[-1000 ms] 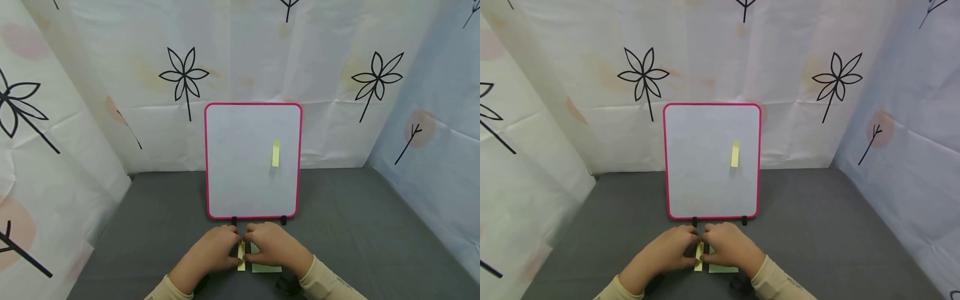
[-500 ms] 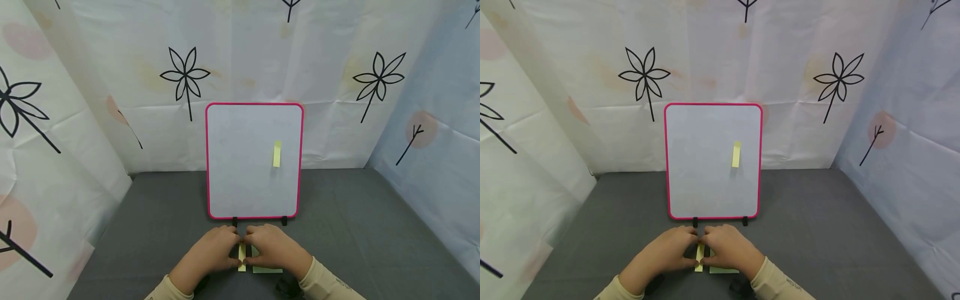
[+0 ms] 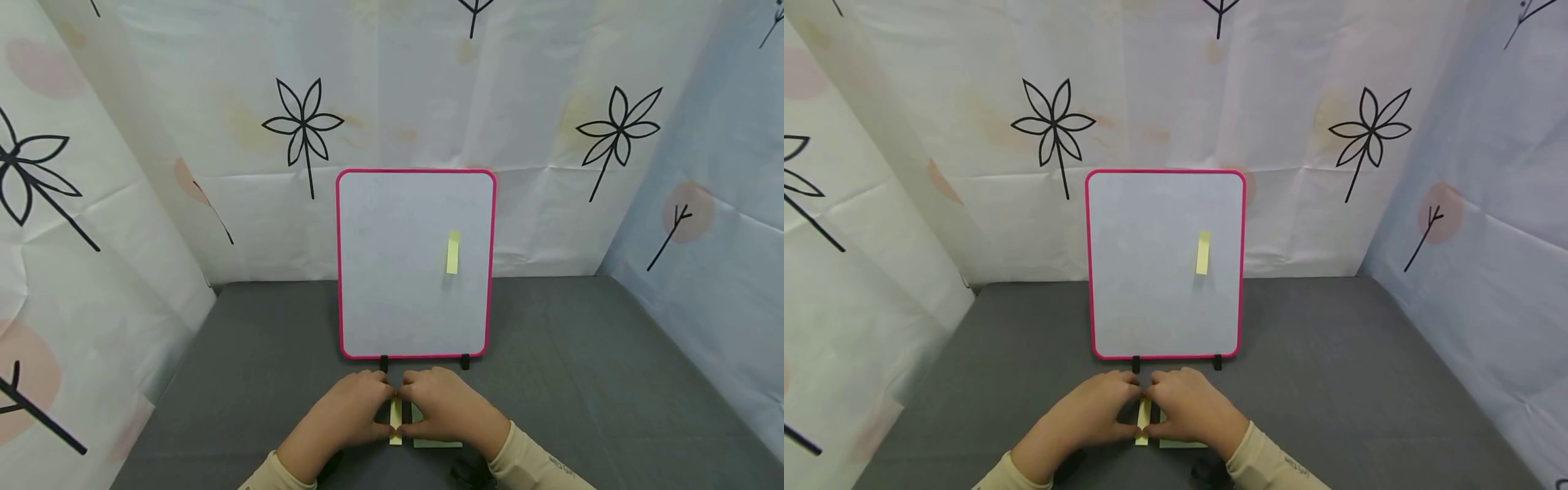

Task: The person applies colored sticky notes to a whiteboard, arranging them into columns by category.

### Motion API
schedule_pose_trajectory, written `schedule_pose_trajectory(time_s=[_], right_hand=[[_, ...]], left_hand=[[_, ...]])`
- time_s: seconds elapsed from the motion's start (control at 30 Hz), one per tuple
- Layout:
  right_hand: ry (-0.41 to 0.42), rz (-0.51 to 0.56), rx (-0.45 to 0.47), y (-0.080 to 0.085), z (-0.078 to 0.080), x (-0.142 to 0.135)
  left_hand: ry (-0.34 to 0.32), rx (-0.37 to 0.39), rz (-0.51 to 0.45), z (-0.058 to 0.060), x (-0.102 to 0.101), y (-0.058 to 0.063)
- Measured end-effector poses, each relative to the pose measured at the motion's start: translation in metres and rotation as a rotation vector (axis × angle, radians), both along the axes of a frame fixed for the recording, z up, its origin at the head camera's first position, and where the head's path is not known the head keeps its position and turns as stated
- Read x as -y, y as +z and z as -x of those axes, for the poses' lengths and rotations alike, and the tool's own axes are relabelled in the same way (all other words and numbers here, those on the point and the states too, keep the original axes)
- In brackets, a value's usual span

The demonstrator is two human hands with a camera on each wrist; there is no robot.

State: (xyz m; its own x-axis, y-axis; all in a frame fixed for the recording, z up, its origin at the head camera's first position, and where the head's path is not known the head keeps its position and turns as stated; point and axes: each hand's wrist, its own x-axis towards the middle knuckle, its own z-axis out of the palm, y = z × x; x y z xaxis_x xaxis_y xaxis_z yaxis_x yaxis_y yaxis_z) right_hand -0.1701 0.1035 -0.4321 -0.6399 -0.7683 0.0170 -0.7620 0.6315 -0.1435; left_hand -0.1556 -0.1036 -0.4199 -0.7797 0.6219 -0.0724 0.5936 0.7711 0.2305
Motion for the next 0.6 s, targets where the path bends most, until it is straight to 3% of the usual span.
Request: schedule_pose_trajectory(time_s=[0.6], right_hand=[[-0.006, -0.013, 0.013, 0.0002, 0.0006, 0.0005]], left_hand=[[0.010, 0.034, 0.014, 0.0023, 0.0010, -0.0006]])
